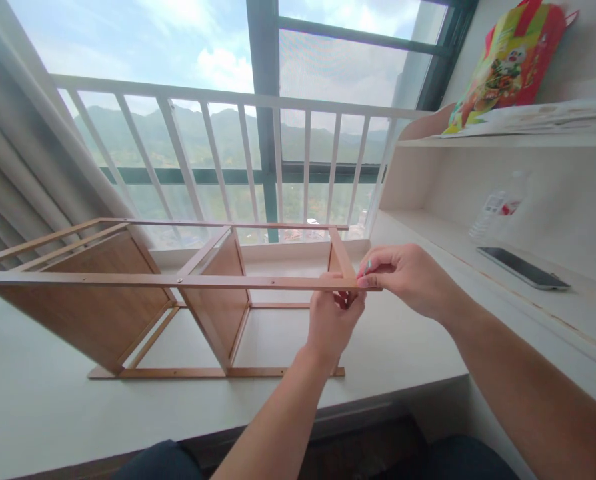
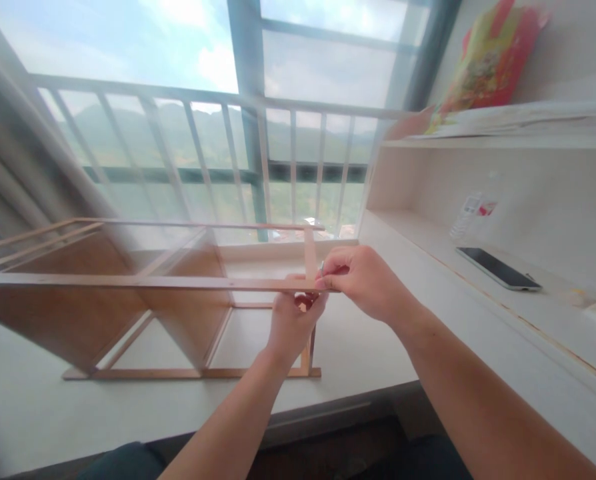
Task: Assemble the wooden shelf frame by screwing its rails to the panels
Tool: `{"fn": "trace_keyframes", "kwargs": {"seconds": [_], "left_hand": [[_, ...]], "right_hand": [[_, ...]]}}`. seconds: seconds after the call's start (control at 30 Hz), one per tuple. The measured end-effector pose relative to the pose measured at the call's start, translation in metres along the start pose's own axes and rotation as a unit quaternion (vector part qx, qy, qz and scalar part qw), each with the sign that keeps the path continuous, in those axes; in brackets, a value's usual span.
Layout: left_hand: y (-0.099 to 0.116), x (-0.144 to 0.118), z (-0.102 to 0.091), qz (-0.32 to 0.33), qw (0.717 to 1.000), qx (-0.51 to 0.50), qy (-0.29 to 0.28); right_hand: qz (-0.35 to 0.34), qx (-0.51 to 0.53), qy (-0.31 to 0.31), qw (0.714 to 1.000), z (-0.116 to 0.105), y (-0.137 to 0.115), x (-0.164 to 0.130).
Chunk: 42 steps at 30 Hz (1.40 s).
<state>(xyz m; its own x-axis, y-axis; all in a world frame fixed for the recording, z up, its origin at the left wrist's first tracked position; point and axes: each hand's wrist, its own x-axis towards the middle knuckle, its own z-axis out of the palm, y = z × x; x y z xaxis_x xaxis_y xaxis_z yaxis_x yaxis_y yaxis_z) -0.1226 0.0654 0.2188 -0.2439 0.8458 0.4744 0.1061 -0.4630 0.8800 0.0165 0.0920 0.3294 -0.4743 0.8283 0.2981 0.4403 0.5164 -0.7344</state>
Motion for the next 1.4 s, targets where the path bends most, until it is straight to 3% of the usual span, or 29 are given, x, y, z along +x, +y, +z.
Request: {"fn": "trace_keyframes", "kwargs": {"seconds": [0.07,0.17,0.27,0.33,0.43,0.6,0.77,0.9,1.1,1.4], "left_hand": [[-0.005,-0.001,-0.016,-0.024,0.999,-0.016,-0.043],[-0.007,-0.009,-0.061,-0.066,0.990,0.026,-0.122],[0.001,-0.026,-0.107,-0.107,0.968,0.210,-0.083],[0.009,-0.037,-0.120,-0.126,0.966,0.216,-0.059],[0.017,-0.050,-0.111,-0.114,0.981,0.154,-0.041],[0.016,-0.061,-0.081,-0.014,0.998,0.034,0.044],[0.023,-0.071,-0.069,0.092,0.991,0.021,0.098],[0.039,-0.079,-0.064,0.136,0.979,0.016,0.148],[0.064,-0.089,-0.063,0.196,0.967,0.023,0.159],[0.081,-0.095,-0.066,0.260,0.954,0.051,0.140]], "right_hand": [[0.020,0.040,-0.005,0.999,0.000,0.006,-0.001],[0.037,0.053,0.009,0.998,-0.001,0.011,-0.003],[0.031,0.024,0.041,0.998,-0.001,0.013,-0.004],[0.015,0.013,0.052,0.998,0.001,0.012,-0.004],[-0.016,0.026,0.067,0.997,0.002,0.009,-0.006],[-0.031,0.030,0.102,0.994,-0.002,-0.001,-0.013],[-0.031,0.029,0.110,0.993,-0.001,0.002,-0.016],[-0.030,0.041,0.124,0.991,0.005,0.007,-0.015],[-0.016,0.068,0.123,0.990,0.008,0.007,-0.014],[-0.006,0.089,0.128,0.988,0.011,0.009,-0.015]]}}
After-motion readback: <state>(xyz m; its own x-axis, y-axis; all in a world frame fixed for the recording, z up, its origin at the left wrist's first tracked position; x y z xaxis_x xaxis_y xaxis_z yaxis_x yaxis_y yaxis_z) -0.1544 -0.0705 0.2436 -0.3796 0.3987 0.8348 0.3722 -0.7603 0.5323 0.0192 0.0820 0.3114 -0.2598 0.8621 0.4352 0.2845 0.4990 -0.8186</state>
